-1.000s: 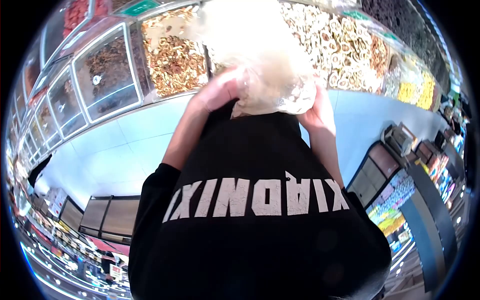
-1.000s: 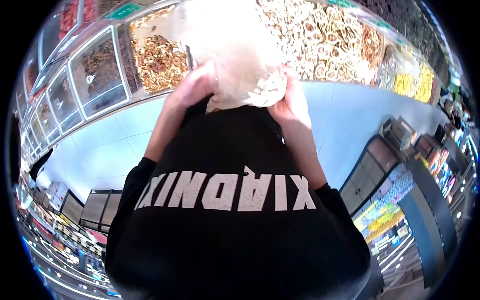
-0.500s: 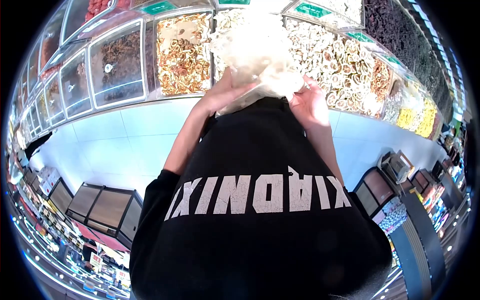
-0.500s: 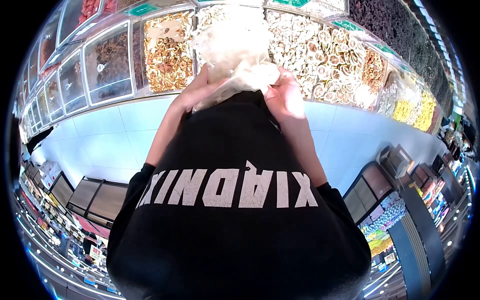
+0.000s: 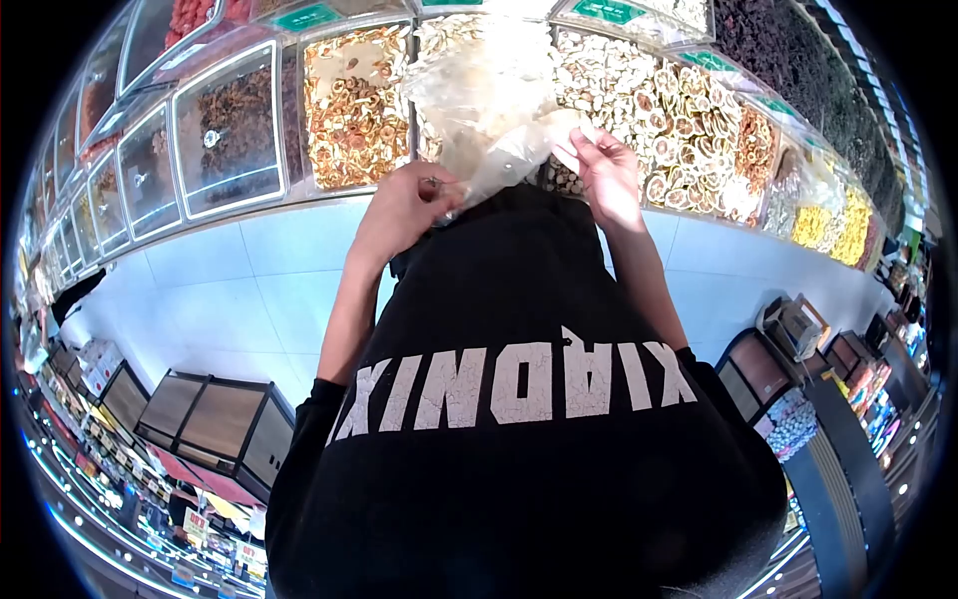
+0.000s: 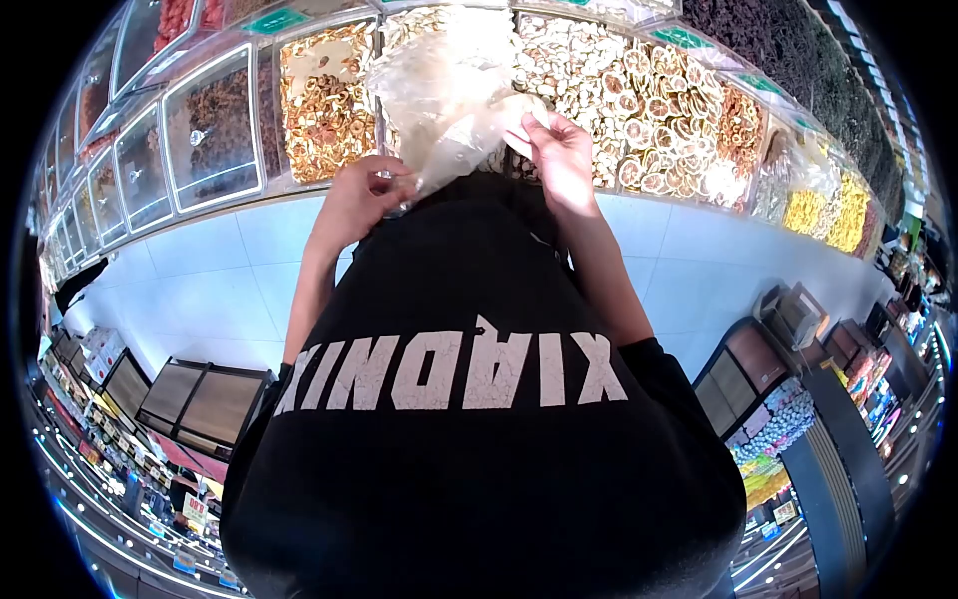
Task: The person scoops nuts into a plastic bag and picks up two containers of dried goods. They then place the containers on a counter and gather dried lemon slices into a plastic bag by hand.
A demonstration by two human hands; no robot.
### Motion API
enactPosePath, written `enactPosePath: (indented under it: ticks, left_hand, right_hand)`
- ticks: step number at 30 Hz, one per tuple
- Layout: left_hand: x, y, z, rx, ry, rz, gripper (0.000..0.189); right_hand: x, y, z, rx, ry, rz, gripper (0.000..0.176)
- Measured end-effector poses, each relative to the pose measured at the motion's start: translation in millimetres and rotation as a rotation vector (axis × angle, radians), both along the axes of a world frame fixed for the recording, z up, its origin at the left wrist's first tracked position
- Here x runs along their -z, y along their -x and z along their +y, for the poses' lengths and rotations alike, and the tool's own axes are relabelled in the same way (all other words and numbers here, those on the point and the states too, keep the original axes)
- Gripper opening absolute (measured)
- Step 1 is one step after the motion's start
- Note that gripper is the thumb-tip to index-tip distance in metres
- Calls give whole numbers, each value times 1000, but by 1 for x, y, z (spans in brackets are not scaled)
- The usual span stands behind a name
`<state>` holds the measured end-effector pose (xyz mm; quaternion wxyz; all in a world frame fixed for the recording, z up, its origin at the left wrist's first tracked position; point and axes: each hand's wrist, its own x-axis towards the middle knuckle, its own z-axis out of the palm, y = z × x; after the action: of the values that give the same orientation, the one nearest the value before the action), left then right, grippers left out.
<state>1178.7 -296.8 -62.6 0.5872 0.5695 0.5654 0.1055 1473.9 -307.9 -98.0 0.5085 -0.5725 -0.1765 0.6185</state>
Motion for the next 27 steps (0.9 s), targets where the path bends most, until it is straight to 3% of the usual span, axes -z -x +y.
enactPosePath:
  ticks: [2,11,14,20,23,27]
  left_hand:
    - [-9,-3,4,-27,-109,85,16]
    - [-27,1,44,-140,-177,-10,16]
    - [-41,4,61,-244,-179,-184,19]
    - [-84,-11,92,-178,-248,-415,32]
    - [-81,-25,98,-42,-233,-406,29]
    - [-91,-35,91,-30,-264,-279,33]
  right_hand:
    - [-22,6,9,-17,-49,-140,8]
    - [-59,-25,43,-275,-160,-653,13]
    - [-83,-32,56,-276,-189,-688,14]
    - [-104,-51,79,-316,-255,-770,15]
    - [-115,-47,84,-342,-269,-754,15]
    - [-123,-41,88,-330,-297,-748,17]
